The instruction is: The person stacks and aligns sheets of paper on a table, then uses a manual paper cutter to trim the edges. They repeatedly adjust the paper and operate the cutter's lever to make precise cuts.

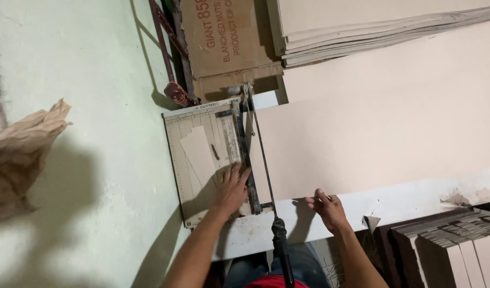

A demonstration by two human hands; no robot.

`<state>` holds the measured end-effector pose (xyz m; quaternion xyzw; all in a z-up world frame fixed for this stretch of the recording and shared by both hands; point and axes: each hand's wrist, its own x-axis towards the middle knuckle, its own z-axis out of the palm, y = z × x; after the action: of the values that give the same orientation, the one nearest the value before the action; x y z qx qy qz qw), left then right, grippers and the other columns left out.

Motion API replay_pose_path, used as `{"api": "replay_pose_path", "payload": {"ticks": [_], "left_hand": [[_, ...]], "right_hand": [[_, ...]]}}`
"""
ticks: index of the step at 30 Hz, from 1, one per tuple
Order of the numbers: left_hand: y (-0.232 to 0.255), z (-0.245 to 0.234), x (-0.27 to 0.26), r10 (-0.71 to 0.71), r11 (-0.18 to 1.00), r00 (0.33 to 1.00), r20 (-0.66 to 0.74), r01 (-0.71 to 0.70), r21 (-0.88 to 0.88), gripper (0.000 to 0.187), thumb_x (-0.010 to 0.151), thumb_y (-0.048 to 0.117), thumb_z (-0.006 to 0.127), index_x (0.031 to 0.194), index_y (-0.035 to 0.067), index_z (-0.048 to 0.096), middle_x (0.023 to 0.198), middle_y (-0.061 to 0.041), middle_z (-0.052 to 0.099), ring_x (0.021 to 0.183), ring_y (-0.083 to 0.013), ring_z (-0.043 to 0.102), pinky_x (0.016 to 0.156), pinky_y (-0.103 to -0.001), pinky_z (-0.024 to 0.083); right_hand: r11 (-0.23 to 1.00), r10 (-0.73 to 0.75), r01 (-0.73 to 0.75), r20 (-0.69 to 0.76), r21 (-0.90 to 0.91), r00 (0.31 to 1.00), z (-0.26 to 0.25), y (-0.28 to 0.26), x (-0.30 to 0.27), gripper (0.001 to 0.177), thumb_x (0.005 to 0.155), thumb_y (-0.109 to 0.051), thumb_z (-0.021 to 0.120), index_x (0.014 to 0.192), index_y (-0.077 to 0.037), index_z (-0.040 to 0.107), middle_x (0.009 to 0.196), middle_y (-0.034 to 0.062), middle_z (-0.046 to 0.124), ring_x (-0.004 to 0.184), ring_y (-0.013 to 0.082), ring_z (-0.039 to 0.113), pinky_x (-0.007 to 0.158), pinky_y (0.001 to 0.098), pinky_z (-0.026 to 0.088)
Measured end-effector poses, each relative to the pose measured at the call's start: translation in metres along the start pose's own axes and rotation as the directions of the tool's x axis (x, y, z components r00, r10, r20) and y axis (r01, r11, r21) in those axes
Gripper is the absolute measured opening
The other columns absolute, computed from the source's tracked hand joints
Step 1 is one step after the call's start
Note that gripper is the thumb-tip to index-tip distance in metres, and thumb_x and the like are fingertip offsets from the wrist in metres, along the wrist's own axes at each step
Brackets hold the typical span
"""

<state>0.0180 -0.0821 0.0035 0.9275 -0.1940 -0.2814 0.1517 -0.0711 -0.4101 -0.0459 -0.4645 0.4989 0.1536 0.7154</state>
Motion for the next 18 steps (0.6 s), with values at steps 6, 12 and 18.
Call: {"api": "replay_pose_path", "payload": {"ticks": [6, 12, 18], "left_hand": [[0.038, -0.009, 0.051, -0.264, 0.960, 0.946, 0.187, 0.277, -0.045, 0.113, 0.090, 0.052, 0.074, 0.167, 0.017, 0.000, 0.168, -0.030, -0.003, 0.153, -0.0549, -0.004, 0.120, -0.071, 0.004], [0.044, -0.005, 0.066, -0.364, 0.931, 0.891, 0.271, 0.338, 0.139, 0.119, 0.090, 0.039, 0.077, 0.166, 0.010, -0.009, 0.166, -0.035, -0.014, 0.153, -0.0569, -0.008, 0.118, -0.067, 0.024], [0.039, 0.013, 0.076, -0.493, 0.855, 0.824, 0.279, 0.399, 0.331, 0.140, 0.081, 0.060, 0.082, 0.163, 0.006, -0.016, 0.169, -0.020, -0.025, 0.155, -0.0451, -0.013, 0.121, -0.059, 0.023]], "right_hand": [[0.992, 0.001, -0.001, 0.002, -0.127, 1.000, 0.008, -0.013, 0.008, 0.046, 0.104, -0.029, 0.067, 0.118, 0.006, 0.042, 0.099, 0.0149, 0.062, 0.096, 0.0359, 0.071, 0.091, 0.0546, 0.058], [0.234, 0.136, 0.108, 0.143, -0.966, 0.980, 0.036, -0.004, -0.016, 0.050, 0.100, -0.052, 0.054, 0.123, -0.012, 0.071, 0.075, 0.0102, 0.081, 0.060, 0.0208, 0.079, 0.055, 0.0302, 0.063], [-0.228, 0.183, 0.289, 0.250, -0.930, 0.951, 0.109, 0.005, -0.187, 0.126, 0.084, -0.092, 0.047, 0.166, -0.026, -0.021, 0.082, 0.0116, 0.072, 0.069, 0.0325, 0.071, 0.060, 0.0430, 0.056]]}}
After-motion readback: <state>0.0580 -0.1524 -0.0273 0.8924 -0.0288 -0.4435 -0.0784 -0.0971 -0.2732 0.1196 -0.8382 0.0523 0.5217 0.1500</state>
